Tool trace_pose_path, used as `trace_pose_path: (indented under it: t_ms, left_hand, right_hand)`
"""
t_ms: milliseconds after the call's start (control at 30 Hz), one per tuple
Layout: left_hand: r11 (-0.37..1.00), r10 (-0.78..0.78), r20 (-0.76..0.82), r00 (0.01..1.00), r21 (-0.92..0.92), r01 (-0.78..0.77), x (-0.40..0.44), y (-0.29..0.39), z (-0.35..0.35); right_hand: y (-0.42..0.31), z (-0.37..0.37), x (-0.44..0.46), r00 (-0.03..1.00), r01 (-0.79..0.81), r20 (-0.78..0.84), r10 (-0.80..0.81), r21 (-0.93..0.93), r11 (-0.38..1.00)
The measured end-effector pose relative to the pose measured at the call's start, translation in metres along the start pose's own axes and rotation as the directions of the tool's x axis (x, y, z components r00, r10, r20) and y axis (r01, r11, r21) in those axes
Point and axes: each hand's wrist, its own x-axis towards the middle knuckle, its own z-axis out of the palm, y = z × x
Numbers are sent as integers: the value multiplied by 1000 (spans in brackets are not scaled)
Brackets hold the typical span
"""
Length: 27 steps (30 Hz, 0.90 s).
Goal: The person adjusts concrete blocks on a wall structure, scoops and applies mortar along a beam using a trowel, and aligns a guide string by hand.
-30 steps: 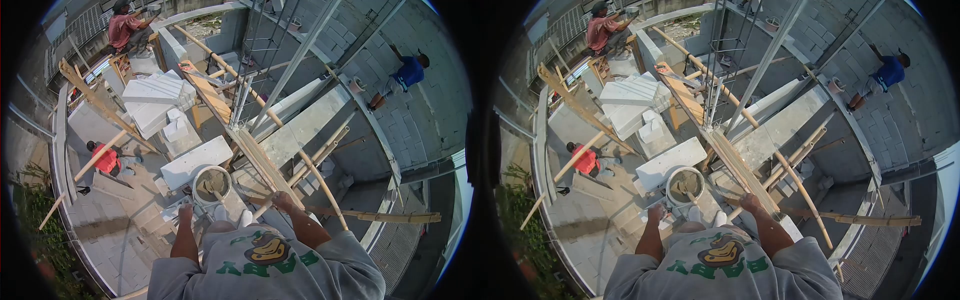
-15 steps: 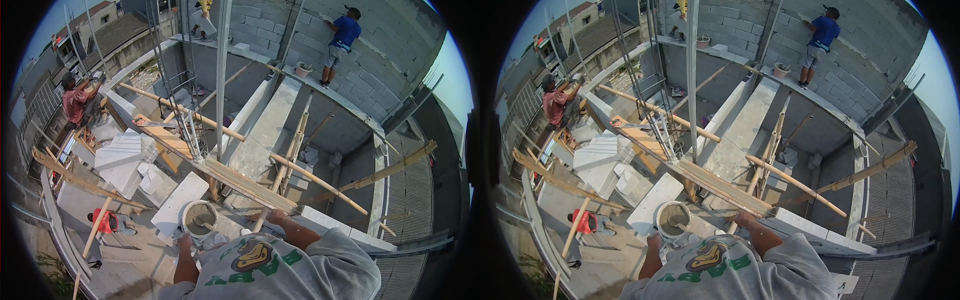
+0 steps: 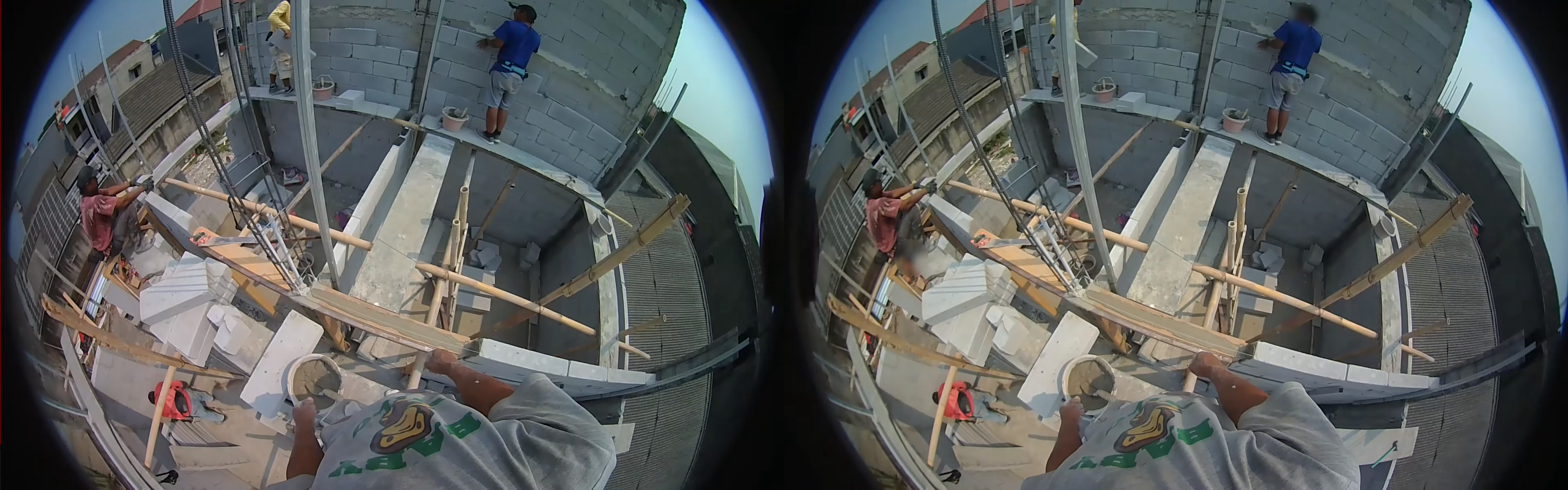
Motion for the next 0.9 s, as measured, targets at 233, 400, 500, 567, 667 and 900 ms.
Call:
trace_pose_path:
  t_ms: [233, 400, 500, 567, 667, 900]
  left_hand:
    - [995, 88, -64, 994, -32, -90, -3, 3, 11]
    - [998, 58, -39, 998, 11, -57, -8, 2, 7]
    - [904, 105, -35, 994, 420, -80, -19, 4, 5]
    - [717, 203, -16, 979, 684, -137, -32, 26, 3]
    - [809, 135, -117, 984, 586, -42, -43, 51, 2]
    - [862, -71, -188, 980, 483, 155, -42, 45, 5]
  right_hand:
    - [20, 18, 11, 993, -25, -114, 38, 120, 993]
    - [25, 16, 13, 985, -153, 88, 146, 86, 984]
    - [29, 22, 22, 988, -110, 110, 107, 21, 994]
    - [33, 27, 30, 991, -77, 106, 78, -18, 997]
    - [34, 31, 33, 993, -69, 97, 67, 17, 997]
    - [27, 23, 21, 996, -64, 75, 56, 113, 992]
